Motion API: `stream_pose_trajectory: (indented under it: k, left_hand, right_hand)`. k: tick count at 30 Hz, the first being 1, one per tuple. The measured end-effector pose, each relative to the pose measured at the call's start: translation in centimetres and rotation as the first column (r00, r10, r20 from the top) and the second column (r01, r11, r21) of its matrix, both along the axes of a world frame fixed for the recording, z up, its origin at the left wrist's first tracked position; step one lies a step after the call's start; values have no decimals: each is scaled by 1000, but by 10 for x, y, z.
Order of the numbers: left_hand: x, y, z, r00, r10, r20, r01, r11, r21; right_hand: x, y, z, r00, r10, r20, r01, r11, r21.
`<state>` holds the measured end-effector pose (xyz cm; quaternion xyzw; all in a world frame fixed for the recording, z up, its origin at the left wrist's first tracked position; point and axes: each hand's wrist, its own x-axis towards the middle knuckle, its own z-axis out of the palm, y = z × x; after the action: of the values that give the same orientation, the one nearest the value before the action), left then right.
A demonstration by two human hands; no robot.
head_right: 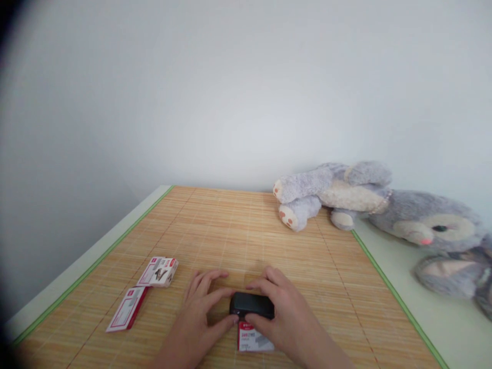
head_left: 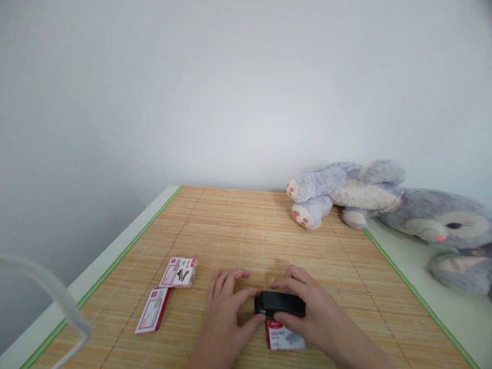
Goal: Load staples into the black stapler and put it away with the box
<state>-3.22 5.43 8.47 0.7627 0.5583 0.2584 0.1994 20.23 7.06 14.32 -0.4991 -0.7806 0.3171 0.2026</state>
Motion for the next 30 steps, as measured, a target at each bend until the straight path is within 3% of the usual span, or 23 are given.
stream_pose_trajectory:
  k: [4, 8, 17, 30]
  left_hand:
    - [-9, -6, -8, 1000, 15, 7, -15, 999, 50]
    - [-15, -10, -11, 999, -39, -31, 40, 999, 20]
    - [3, 2, 2, 995, -62, -83, 64, 998, 29]
    - [3, 2, 4, 999, -48, -15, 48, 999, -18]
  right_hand:
    - [16, -7, -22, 999, -41, -14, 40, 999, -23]
    - [22, -14, -36, 995, -84, -56, 84, 996, 5]
    - [-11, 2, -17, 990, -5, -141, 14, 998, 60]
    - [-15, 3, -16, 991, 50, -125, -46, 998, 35]
